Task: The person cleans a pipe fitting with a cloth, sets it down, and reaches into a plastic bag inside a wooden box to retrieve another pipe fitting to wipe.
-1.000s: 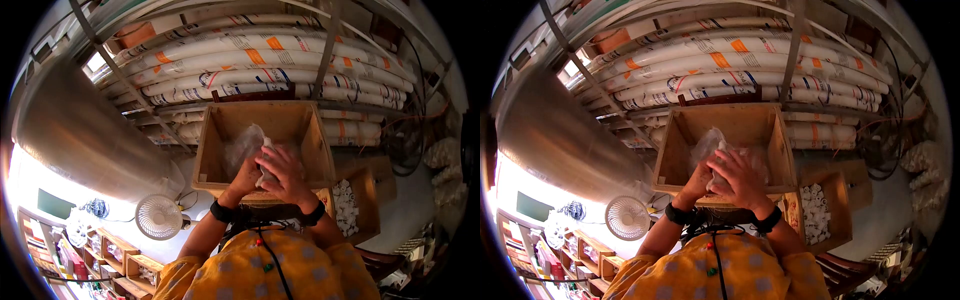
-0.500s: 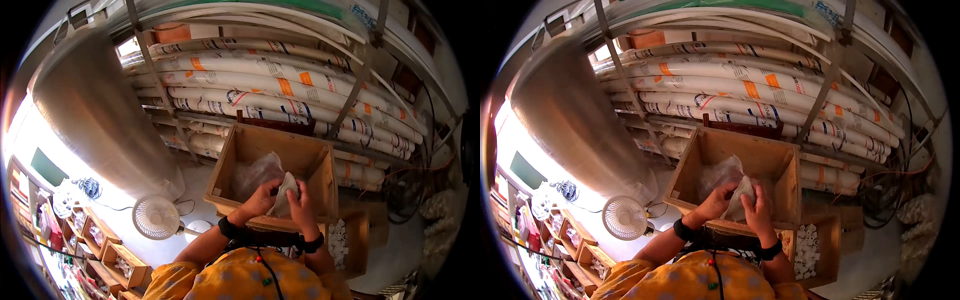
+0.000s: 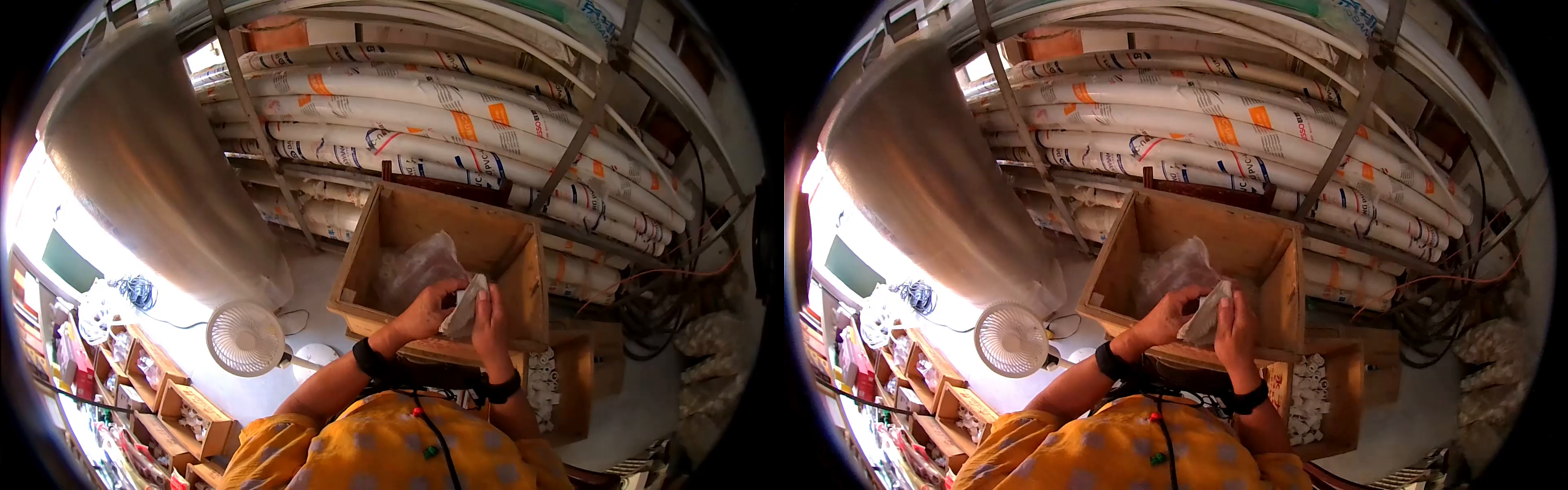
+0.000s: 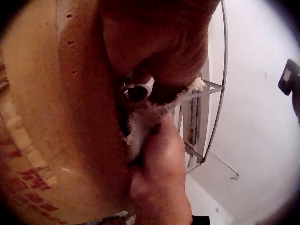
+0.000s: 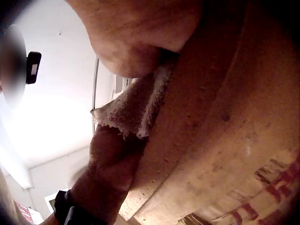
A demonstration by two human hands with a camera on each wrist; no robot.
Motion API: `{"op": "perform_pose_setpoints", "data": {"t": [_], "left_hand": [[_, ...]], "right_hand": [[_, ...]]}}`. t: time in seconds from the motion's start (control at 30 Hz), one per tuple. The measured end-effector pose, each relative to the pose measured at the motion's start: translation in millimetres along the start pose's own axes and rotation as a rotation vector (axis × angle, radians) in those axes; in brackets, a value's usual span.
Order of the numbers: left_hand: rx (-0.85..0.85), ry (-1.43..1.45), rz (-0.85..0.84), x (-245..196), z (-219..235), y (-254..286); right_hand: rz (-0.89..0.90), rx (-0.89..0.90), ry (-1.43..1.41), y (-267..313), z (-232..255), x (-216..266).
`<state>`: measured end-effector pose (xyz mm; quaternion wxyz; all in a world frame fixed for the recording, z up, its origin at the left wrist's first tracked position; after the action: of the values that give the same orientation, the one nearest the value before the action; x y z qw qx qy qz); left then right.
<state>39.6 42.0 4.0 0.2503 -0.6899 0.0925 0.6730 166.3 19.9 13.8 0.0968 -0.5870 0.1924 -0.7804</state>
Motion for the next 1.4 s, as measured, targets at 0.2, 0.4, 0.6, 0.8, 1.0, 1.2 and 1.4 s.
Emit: {"op": "perform_pose_setpoints", "data": {"t": [0.2, 0.4, 0.6, 0.8, 1.0, 1.2, 1.4], "left_hand": [[-0.088, -0.111, -0.026, 3.8, 3.1, 3.0], [-0.160, -0.185, -0.043, 8.5, 10.2, 3.8], [-0.113, -0.192, -0.060, 18.0, 6.9, 0.8], [-0.031, -0.203, 0.040, 11.5, 1.7, -0.6], [-0.070, -0.163, 0.053, 1.1, 1.7, 2.2], [-0.146, -0.058, -0.038, 18.1, 5.6, 1.9], [-0.104, -0.052, -0.032, 5.4, 3.9, 2.0]], "right_hand": [[-0.065, 0.003, -0.077, 2.9, 1.3, -16.3], [-0.034, 0.142, -0.118, -5.8, -7.5, -1.1], [-0.063, 0.077, -0.074, -0.9, -0.9, 1.4], [-0.060, -0.031, -0.051, 2.4, 7.9, 1.0], [-0.148, -0.007, -0.070, 2.2, 6.4, -8.7], [-0.017, 0.101, -0.093, -5.9, -4.5, -2.1], [-0.043, 0.063, -0.081, -5.1, 1.7, 3.0]]}}
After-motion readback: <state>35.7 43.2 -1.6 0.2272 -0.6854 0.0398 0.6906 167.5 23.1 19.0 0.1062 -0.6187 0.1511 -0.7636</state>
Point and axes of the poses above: each hand's wrist, its own y-axis away from the middle knuckle, its own z-axis out of the back of the hand, x = y × z, the point moved 7 cm from there along -y, towards the middle knuckle, and after that the axes turned 5 degrees about -y, right-handed, at the moved point
